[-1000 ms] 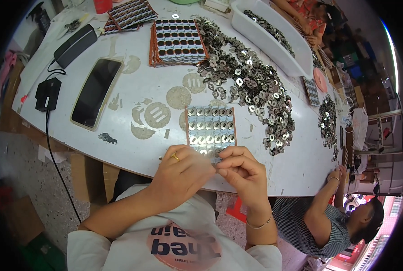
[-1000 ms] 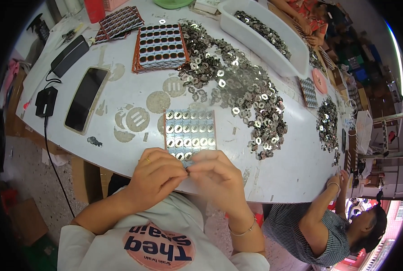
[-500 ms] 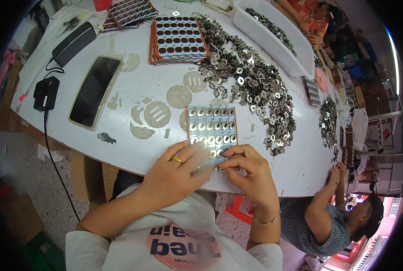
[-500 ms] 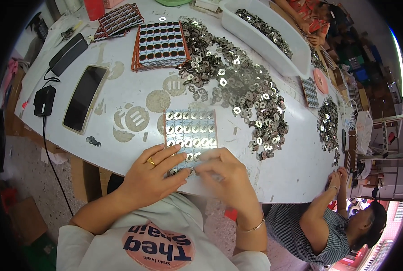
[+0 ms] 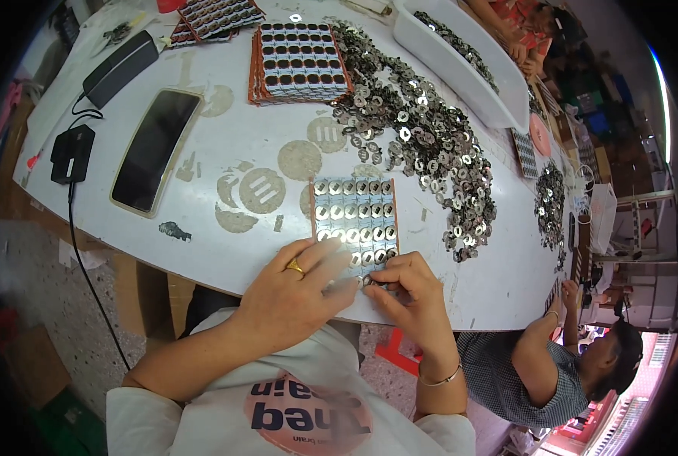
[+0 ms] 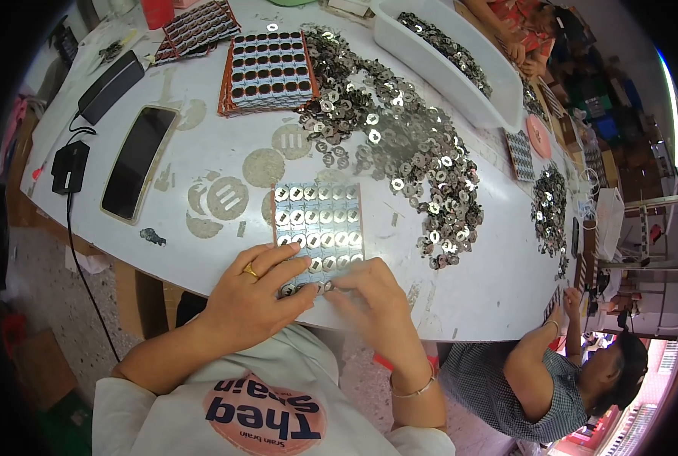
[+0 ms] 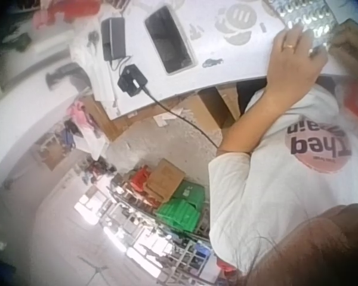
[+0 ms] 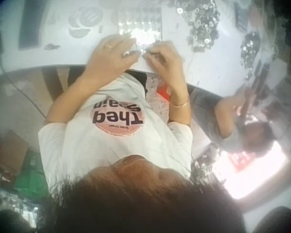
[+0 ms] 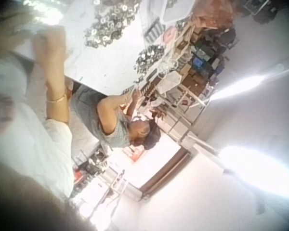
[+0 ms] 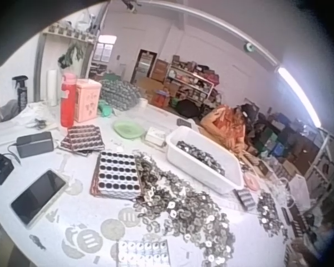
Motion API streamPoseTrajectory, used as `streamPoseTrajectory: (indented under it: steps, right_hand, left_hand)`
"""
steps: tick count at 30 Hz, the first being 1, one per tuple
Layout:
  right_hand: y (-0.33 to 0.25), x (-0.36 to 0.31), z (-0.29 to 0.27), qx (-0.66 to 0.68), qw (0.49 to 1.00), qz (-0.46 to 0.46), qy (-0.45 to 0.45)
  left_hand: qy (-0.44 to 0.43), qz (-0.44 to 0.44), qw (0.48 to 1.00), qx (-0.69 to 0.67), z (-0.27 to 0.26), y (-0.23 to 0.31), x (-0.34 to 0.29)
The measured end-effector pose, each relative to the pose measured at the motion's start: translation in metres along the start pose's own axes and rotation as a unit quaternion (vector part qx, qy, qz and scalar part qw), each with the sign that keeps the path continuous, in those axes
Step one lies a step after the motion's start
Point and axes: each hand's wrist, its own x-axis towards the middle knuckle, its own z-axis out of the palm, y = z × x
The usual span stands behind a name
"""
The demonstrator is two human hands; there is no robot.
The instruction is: The person assembles small metal components by placing them into a plastic blister-style tray by hand.
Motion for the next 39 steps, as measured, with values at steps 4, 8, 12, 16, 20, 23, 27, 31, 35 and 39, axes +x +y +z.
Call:
streamPoseTrajectory:
  steps: [4, 8, 12, 16, 20, 23, 27, 31, 35, 39]
  right_hand:
    - [-0.006, 0.005, -0.004, -0.033, 0.999, -0.032, -0.027]
    - [0.014, 0.018, -0.039, -0.11, 0.991, 0.005, 0.08]
    - [0.041, 0.035, -0.063, -0.37, 0.902, 0.006, 0.222]
    - [0.039, 0.033, -0.054, -0.225, 0.964, -0.031, 0.137]
    - [0.036, 0.038, -0.062, -0.317, 0.925, -0.07, 0.2]
    - [0.026, 0.037, -0.053, -0.223, 0.958, -0.053, 0.174]
    - [0.016, 0.049, -0.034, -0.212, 0.959, -0.11, 0.152]
    - [0.022, 0.067, -0.028, -0.21, 0.962, -0.08, 0.155]
    - [0.032, 0.077, -0.023, -0.187, 0.974, -0.063, 0.114]
    - [0.016, 0.073, -0.025, -0.065, 0.995, -0.001, 0.078]
  left_hand:
    - [0.0, -0.001, 1.0, -0.004, -0.001, -0.001, 0.001]
    - [0.019, -0.014, 1.0, -0.005, 0.001, 0.002, 0.002]
    - [-0.007, -0.024, 1.0, 0.0, 0.001, 0.004, 0.001]
    - [-0.019, -0.027, 0.999, 0.006, -0.003, 0.004, 0.002]
    - [-0.026, -0.021, 0.999, 0.004, 0.002, 0.003, -0.001]
    - [-0.031, -0.017, 0.999, 0.008, 0.001, 0.003, 0.0]
    - [-0.025, -0.017, 1.0, 0.004, 0.0, 0.004, 0.001]
    - [-0.02, -0.004, 1.0, 0.004, 0.001, 0.001, -0.002]
    - [-0.019, -0.002, 1.0, 0.002, 0.001, 0.001, -0.002]
    - [-0.02, -0.004, 1.0, 0.002, 0.0, 0.0, -0.004]
